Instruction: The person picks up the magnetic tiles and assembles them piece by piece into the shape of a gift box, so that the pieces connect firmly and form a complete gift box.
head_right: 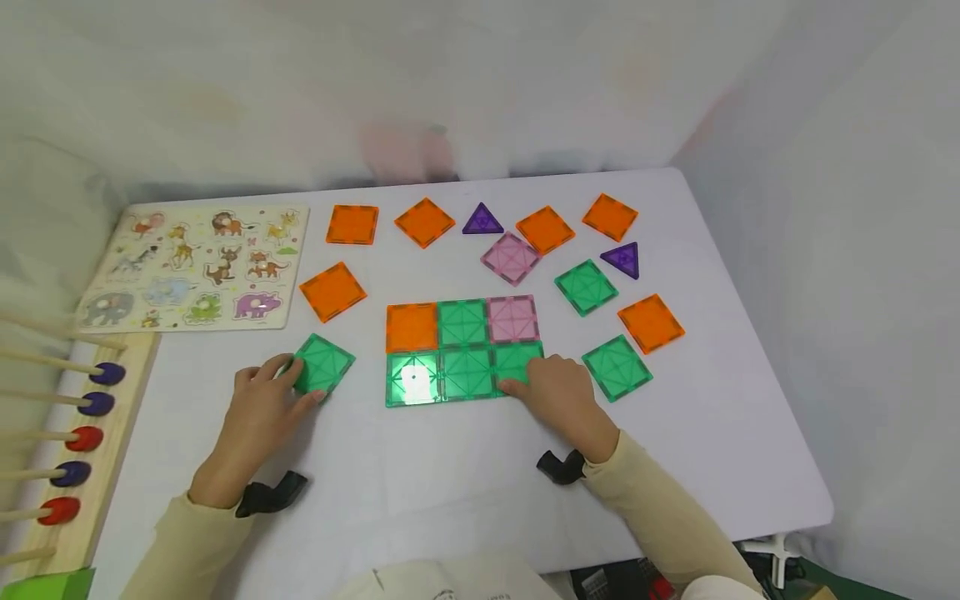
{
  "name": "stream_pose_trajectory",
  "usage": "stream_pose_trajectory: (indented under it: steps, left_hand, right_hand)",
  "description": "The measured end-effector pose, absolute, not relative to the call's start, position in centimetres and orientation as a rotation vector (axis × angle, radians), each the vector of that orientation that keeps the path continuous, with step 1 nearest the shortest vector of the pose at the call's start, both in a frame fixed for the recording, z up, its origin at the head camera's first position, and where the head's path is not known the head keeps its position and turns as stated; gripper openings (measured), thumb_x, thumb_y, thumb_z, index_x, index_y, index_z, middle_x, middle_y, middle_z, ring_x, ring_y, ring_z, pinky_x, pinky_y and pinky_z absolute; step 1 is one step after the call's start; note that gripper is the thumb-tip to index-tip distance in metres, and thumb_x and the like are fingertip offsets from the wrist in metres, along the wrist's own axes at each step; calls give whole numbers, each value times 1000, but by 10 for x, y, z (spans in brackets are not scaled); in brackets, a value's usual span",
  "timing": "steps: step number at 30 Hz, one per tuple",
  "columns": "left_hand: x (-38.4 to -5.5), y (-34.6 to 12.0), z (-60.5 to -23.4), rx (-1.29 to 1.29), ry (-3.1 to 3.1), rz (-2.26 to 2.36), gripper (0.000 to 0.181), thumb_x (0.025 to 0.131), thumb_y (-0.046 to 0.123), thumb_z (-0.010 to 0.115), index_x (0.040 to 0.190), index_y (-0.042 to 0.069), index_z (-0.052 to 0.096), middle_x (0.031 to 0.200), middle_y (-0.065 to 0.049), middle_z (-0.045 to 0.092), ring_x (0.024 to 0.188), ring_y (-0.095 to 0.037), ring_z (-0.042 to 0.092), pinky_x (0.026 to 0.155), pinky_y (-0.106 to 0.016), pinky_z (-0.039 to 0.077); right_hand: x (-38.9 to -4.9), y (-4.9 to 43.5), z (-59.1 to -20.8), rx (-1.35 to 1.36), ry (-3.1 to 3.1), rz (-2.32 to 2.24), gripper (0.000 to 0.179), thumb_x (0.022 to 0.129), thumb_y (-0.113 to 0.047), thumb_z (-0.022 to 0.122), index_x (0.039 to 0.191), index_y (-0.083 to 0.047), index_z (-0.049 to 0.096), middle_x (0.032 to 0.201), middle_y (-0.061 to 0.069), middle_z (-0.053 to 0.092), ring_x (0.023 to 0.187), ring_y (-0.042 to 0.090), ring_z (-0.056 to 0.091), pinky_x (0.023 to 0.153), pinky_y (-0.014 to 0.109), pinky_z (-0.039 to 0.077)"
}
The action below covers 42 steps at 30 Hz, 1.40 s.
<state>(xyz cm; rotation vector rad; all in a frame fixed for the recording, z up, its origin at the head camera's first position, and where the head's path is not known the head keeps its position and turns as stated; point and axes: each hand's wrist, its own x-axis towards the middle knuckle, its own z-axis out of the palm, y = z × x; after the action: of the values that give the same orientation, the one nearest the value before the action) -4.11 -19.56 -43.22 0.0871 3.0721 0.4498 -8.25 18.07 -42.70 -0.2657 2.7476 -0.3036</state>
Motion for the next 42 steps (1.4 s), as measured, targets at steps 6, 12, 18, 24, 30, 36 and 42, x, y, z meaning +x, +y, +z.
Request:
stream_pose_trajectory:
  steps: [6,12,18,24,30,36,42]
  left_hand:
    - [-45,-165,-425,130,3050,474,53,83,26,76,120,-10,62,101,-23,54,87,-36,45,71,-42,45]
    - [-24,-146,-430,179,3082,531,49,80,25,79,113,-9,67,85,-14,52,75,-25,44,59,-30,40]
    - [-17,-145,-433,188,3113,564,51,80,22,80,118,-8,64,92,-15,55,78,-26,46,62,-32,43]
    - [-33,-154,-420,135,2980,557,50,85,28,73,119,-7,64,103,-20,59,86,-30,51,68,-38,49]
    - [-107,-181,-419,151,2965,659,69,92,34,64,145,-2,38,152,-25,28,135,-47,29,105,-62,34]
    - [-149,-178,-443,362,2762,618,76,95,46,54,150,0,27,161,-18,12,145,-47,3,115,-62,10]
    - [-109,-162,-440,514,2652,702,75,92,45,60,148,4,31,160,-10,18,148,-40,2,116,-63,6]
  right_hand:
    - [-82,179,-429,-264,2747,-334,55,87,-57,61,57,-12,49,54,-2,25,45,17,39,44,26,24]
    - [-81,182,-430,-277,2764,-329,55,87,-57,61,58,-12,50,53,-2,28,45,18,40,44,26,24]
    - [-80,186,-429,-283,2780,-328,55,86,-57,61,57,-12,50,52,-2,27,44,18,41,43,25,24]
    - [-80,185,-430,-299,2792,-323,55,86,-57,61,57,-12,49,51,-2,28,43,18,40,42,25,24]
    - [-80,185,-432,-287,2774,-330,54,86,-57,61,59,-12,51,52,-2,29,44,18,41,43,25,25]
    - [-77,188,-434,-263,2746,-331,55,86,-57,62,57,-12,49,52,-2,28,44,18,40,43,26,25]
    - [-80,188,-431,-298,2772,-350,53,86,-57,61,59,-12,51,52,-2,29,45,18,40,43,26,26]
